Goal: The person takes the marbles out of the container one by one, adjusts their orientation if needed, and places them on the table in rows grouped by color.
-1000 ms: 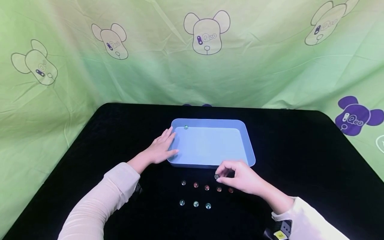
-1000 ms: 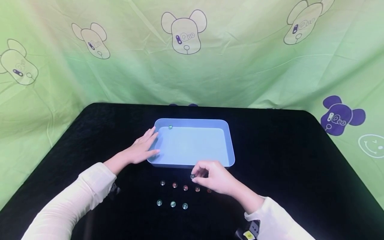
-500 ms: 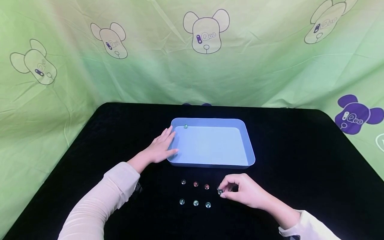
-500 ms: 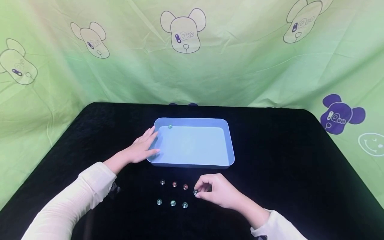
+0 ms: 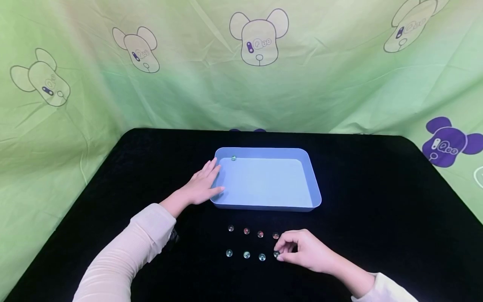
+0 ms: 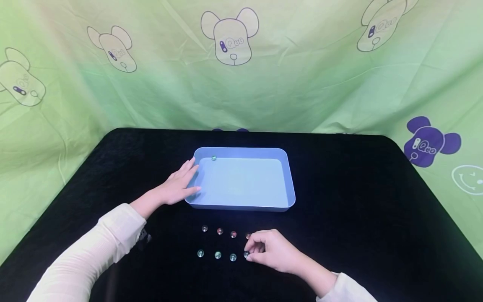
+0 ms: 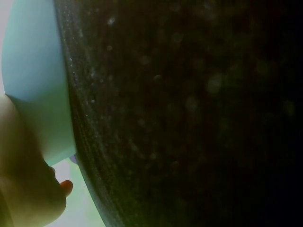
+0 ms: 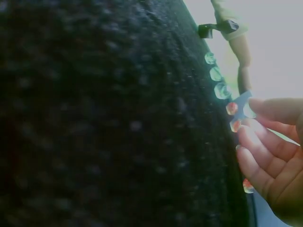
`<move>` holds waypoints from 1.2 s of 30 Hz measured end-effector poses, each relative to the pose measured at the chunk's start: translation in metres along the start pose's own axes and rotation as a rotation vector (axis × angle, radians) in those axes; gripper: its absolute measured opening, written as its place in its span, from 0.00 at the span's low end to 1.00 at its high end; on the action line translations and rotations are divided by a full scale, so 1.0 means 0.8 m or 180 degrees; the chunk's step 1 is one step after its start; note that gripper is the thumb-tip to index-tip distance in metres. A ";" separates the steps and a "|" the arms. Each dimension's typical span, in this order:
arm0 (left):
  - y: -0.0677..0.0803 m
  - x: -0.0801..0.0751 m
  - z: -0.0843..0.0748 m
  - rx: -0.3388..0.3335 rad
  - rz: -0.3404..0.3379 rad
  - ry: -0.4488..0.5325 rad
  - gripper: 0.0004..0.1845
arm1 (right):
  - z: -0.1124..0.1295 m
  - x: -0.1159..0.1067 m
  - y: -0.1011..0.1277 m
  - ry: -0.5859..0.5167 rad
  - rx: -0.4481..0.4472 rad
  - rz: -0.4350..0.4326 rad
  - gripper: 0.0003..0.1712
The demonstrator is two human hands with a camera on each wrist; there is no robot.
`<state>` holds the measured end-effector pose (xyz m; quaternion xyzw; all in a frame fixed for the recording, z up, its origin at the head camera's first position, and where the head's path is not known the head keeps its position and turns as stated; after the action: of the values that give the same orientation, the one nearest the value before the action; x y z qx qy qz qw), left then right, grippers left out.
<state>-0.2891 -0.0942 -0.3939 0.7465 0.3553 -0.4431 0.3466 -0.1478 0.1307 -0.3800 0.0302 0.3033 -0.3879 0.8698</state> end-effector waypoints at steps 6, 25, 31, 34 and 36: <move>0.000 0.000 0.000 -0.0004 -0.0009 0.0013 0.38 | -0.002 0.003 0.004 -0.0002 0.0051 0.0000 0.05; 0.001 0.000 -0.001 0.0016 -0.0021 -0.0003 0.39 | -0.001 0.011 0.005 0.0382 0.0050 0.0135 0.07; 0.001 -0.001 -0.002 0.0018 -0.0031 0.0009 0.38 | 0.002 0.011 0.006 0.0423 0.0049 0.0161 0.08; 0.001 0.000 -0.001 -0.0003 -0.0022 -0.0011 0.38 | 0.003 0.010 0.006 0.0430 0.0044 0.0160 0.08; 0.000 0.000 -0.001 -0.0003 -0.0015 -0.0027 0.38 | 0.004 0.010 0.007 0.0410 0.0042 0.0154 0.08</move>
<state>-0.2884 -0.0936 -0.3939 0.7436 0.3558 -0.4470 0.3474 -0.1386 0.1284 -0.3824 0.0682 0.3553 -0.3660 0.8574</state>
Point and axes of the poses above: each hand's wrist, its own y-axis away from the middle knuckle, its own x-axis out of the palm, z = x × y, the point moved 6 cm from there along -y, towards the middle knuckle, and after that the axes turned 3 degrees about z, right-handed, at the moved point
